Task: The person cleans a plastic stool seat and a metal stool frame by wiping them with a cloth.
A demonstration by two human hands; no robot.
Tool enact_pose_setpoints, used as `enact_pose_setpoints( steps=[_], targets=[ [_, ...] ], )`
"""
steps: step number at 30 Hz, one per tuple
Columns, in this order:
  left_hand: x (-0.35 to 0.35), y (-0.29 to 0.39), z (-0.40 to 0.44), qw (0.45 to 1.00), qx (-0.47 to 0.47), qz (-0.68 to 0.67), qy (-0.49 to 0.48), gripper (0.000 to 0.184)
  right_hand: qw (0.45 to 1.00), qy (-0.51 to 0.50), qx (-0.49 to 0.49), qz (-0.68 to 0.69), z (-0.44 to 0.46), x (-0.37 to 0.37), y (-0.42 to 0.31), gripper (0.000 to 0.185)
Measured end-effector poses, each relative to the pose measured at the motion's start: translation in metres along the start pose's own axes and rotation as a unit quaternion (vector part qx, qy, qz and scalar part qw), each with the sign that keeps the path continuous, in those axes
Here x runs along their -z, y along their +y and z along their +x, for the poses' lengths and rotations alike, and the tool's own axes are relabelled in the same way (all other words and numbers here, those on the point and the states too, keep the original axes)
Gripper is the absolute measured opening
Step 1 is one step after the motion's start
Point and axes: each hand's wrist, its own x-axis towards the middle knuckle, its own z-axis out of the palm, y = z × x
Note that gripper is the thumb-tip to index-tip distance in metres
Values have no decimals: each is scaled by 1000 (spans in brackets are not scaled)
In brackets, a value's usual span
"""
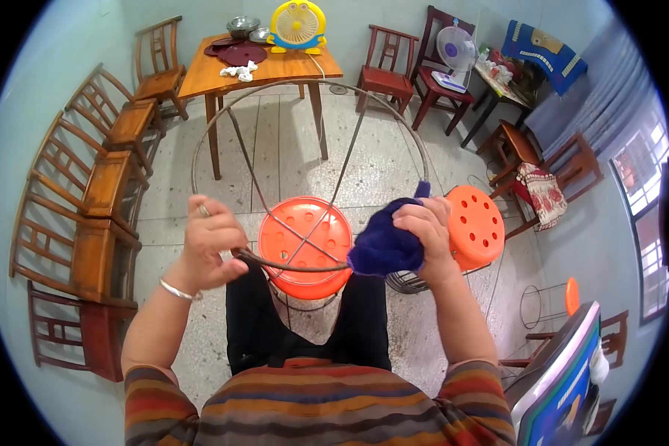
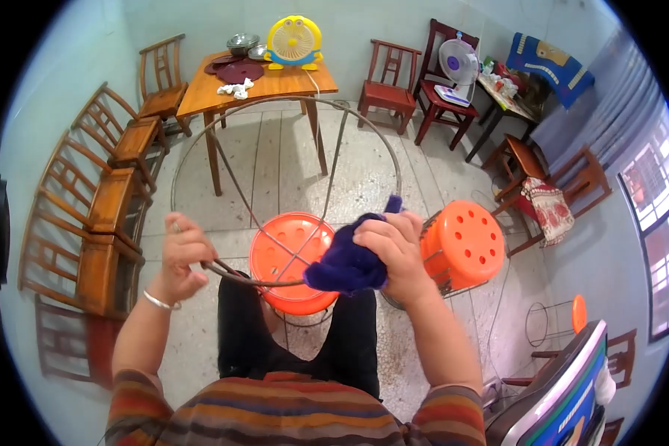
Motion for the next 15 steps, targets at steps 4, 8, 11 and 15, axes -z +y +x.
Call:
enact_pose_setpoints(
  steps=[4,8,11,15],
  targets=[
    [9,-7,4,999,-23,24,-8,43,997,28,-78,1,7,-12,-46,16],
    [-19,75,8,986,-25,165,20,33,994,27,-95,-37,9,-14,-86,20],
    [-37,97,4,993,1,116,35,39,996,35,-59,-64,-1,-18,-112,23],
    [-31,81,-1,995,-25,88,48,48,988,-67,85,-112,-17,7,-65,23]
  ],
)
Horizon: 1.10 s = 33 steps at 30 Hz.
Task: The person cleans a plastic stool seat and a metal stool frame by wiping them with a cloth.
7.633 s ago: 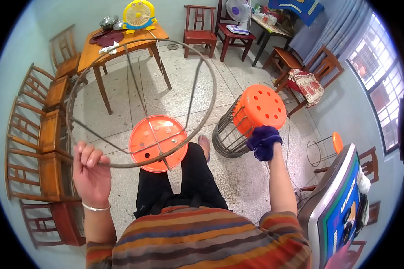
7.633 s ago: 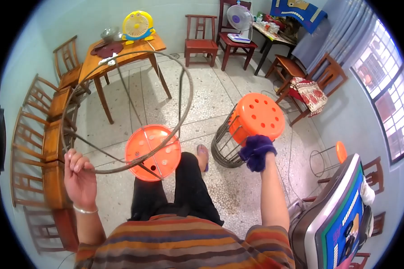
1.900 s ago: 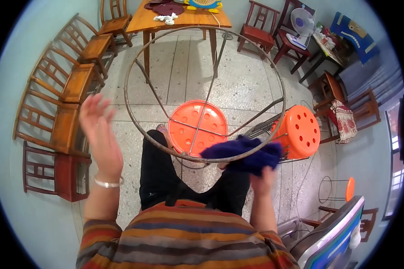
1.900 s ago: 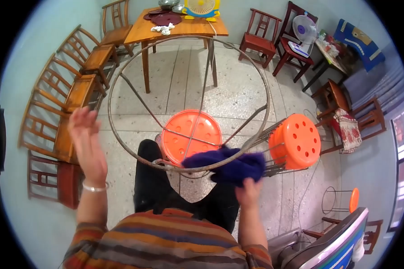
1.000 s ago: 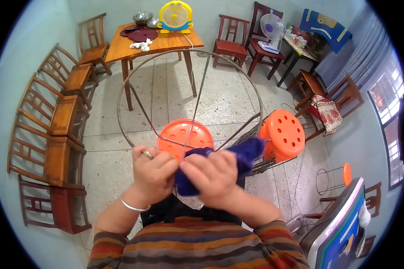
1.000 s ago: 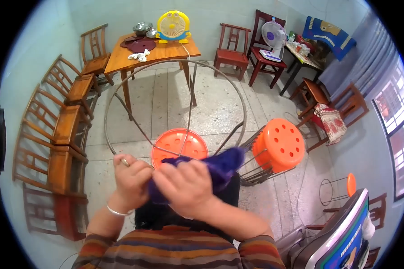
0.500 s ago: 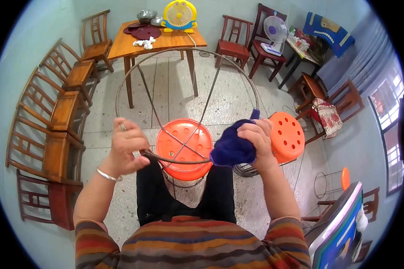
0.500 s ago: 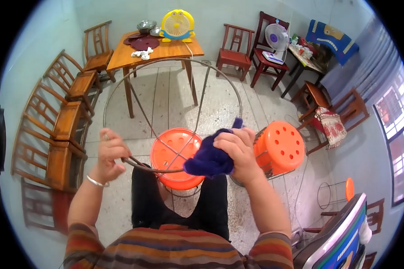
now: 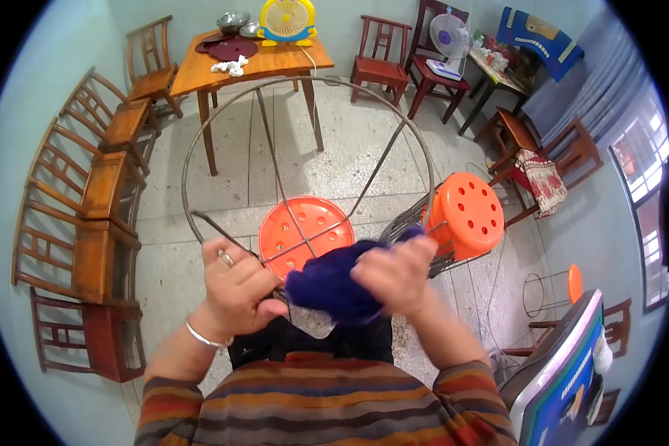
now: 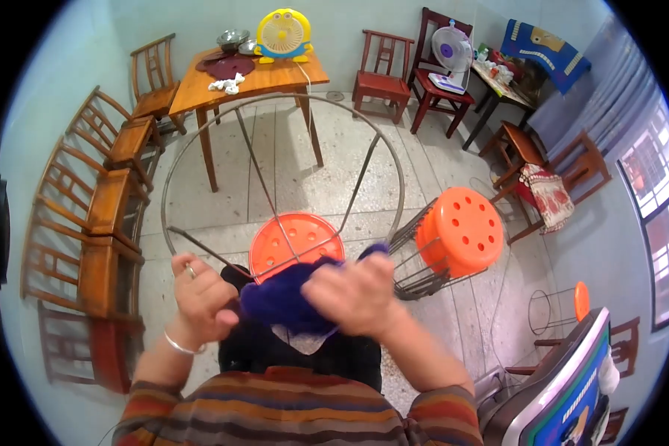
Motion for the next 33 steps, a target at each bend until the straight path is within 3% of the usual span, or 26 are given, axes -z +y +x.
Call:
enact_pose_setpoints(
  steps=[2,5,9,11,14,16,20,22,26,30,31,33],
  targets=[
    [6,-16,0,1000,-6,-9,-8,49,996,70,-20,43,-13,-6,40,23],
    [12,-40,11,1000,-21,-7,-20,43,986,61,-116,104,-11,-5,80,29],
    [12,-41,16,999,-10,0,-33,37,966,99,-200,133,2,-7,62,34],
    [13,-31,16,999,-1,38,-38,36,982,62,-134,119,10,-8,25,40],
    [11,-5,7,997,34,58,-25,33,977,108,-164,86,22,-19,-24,32],
    [5,3,-7,997,74,-7,0,31,986,95,-110,78,17,-19,-22,28],
    [7,-20,-18,999,34,-29,7,45,995,26,-45,84,-3,-10,30,19],
    [8,-37,-11,998,29,-52,14,51,994,74,-57,50,-14,-16,76,16],
    [9,-81,-10,994,20,-107,29,56,957,152,-246,35,-23,-21,109,24],
    [12,-92,-2,997,-15,-79,18,60,878,235,-339,242,-40,-35,72,23],
    [16,-90,-3,998,-4,-62,-21,61,883,245,-342,208,-41,-36,64,19],
    [18,-82,0,999,-5,-31,-15,58,929,226,-256,143,-25,-27,55,17]
  ],
)
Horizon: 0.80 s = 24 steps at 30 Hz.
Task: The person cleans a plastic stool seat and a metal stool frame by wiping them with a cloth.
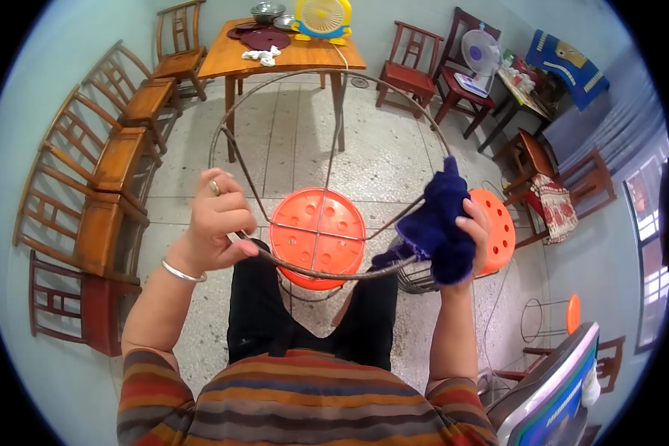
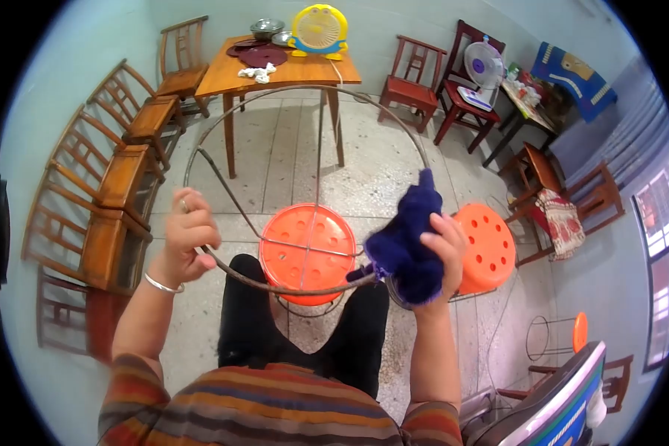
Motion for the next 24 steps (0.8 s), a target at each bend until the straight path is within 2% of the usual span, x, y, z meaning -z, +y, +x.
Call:
enact_pose_setpoints(
  steps=[1,2,3,4,5,6,7,10,11,13,14,16,18,20,22,24],
  targets=[
    [-1,8,2,1000,-2,13,-1,58,998,-9,48,-29,9,2,-13,16],
    [-1,25,4,994,-31,99,40,52,992,-84,62,-73,19,6,-22,16],
    [-5,49,-2,990,-61,100,81,42,992,-117,41,-26,23,1,-24,13],
    [-4,77,-5,992,-96,-74,27,31,993,-109,32,21,21,-5,-20,12],
    [-16,111,10,914,-89,-395,30,23,992,-104,23,72,20,-12,-16,11],
    [-20,140,24,759,-99,-638,-88,28,993,-89,34,66,21,-18,-17,9],
    [-21,174,33,589,-38,-794,-146,29,993,-81,22,84,20,-19,-13,13],
    [-7,199,109,403,-42,-864,-298,29,996,-59,22,64,18,-25,-21,17],
    [-7,237,117,313,-33,-930,-188,29,997,-67,30,36,18,-24,-26,20],
    [-9,271,128,140,-40,-984,-100,31,996,-71,18,55,14,-21,-25,18],
    [-13,277,130,62,-54,-988,-131,32,996,-70,20,53,15,-20,-27,18],
    [-20,283,136,-34,-90,-982,-164,34,996,-69,25,40,15,-18,-26,18],
    [-32,297,139,-90,-146,-973,-151,35,997,-72,31,28,15,-18,-27,19],
    [-48,319,145,-190,-221,-949,-119,35,997,-66,30,39,15,-19,-23,20],
    [-43,319,147,-199,-206,-957,-57,35,995,-54,17,79,10,-21,-17,21],
    [-32,312,137,-113,-129,-985,-22,35,996,-41,11,81,8,-24,-16,23]
  ],
)
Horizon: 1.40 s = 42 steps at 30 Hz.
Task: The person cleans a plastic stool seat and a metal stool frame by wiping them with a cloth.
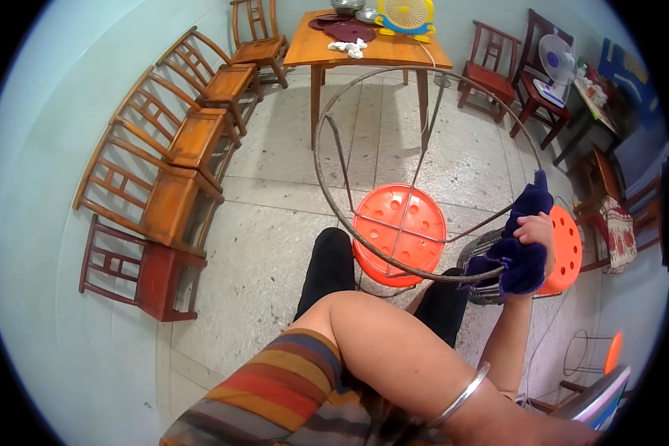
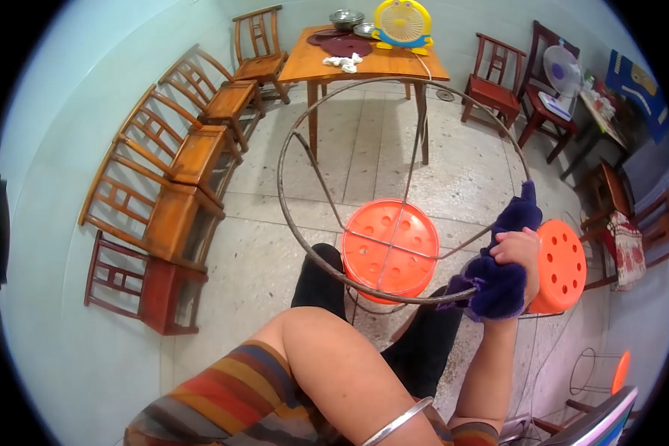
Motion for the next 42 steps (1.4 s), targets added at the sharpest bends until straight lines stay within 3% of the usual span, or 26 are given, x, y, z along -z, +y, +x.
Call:
enact_pose_setpoints(
  steps=[4,8,11,16,19,21,22,24,25,26,27,28,29,33,35,37,42],
  targets=[
    [-7,27,2,995,83,55,18,35,1000,5,10,-12,3,-1,0,23],
    [-10,25,0,997,73,-12,20,37,1000,6,17,-14,1,-2,3,24],
    [-5,29,0,994,108,30,-10,40,999,8,23,-22,2,-3,1,26],
    [-20,25,-3,996,78,-26,24,39,1000,4,14,-21,0,-1,2,28],
    [-6,24,0,991,110,72,-17,42,1000,18,6,-17,-2,-3,0,28],
    [-11,42,-18,966,128,218,63,44,1000,14,24,3,-4,0,5,28],
    [-17,62,-34,916,134,366,92,36,1000,6,28,6,-5,2,5,28],
    [-36,106,-59,738,184,634,142,21,1000,-7,28,-10,-4,5,1,27],
    [-43,131,-71,554,102,824,60,24,1000,5,7,4,-4,5,-1,14],
    [-52,150,-86,332,69,940,38,16,1000,1,-1,-13,-6,9,-2,15],
    [-66,166,-94,91,38,995,2,18,1000,-2,-9,-28,-9,10,-2,17],
    [-70,174,-104,-88,44,995,24,21,999,24,-41,-24,-15,5,0,25],
    [-74,180,-111,-140,89,981,97,26,982,91,-142,83,-12,-7,-15,31],
    [-69,189,-135,-198,105,969,100,30,994,76,-61,-38,-13,-15,-24,21],
    [-66,190,-139,-218,112,964,99,31,995,-22,-18,-92,-6,-16,-58,23],
    [-68,192,-137,-230,137,959,98,32,982,-136,25,-132,-2,-23,-96,22],
    [-71,202,-149,-192,80,977,56,40,962,-185,135,-150,-6,-17,-79,18]
  ],
)
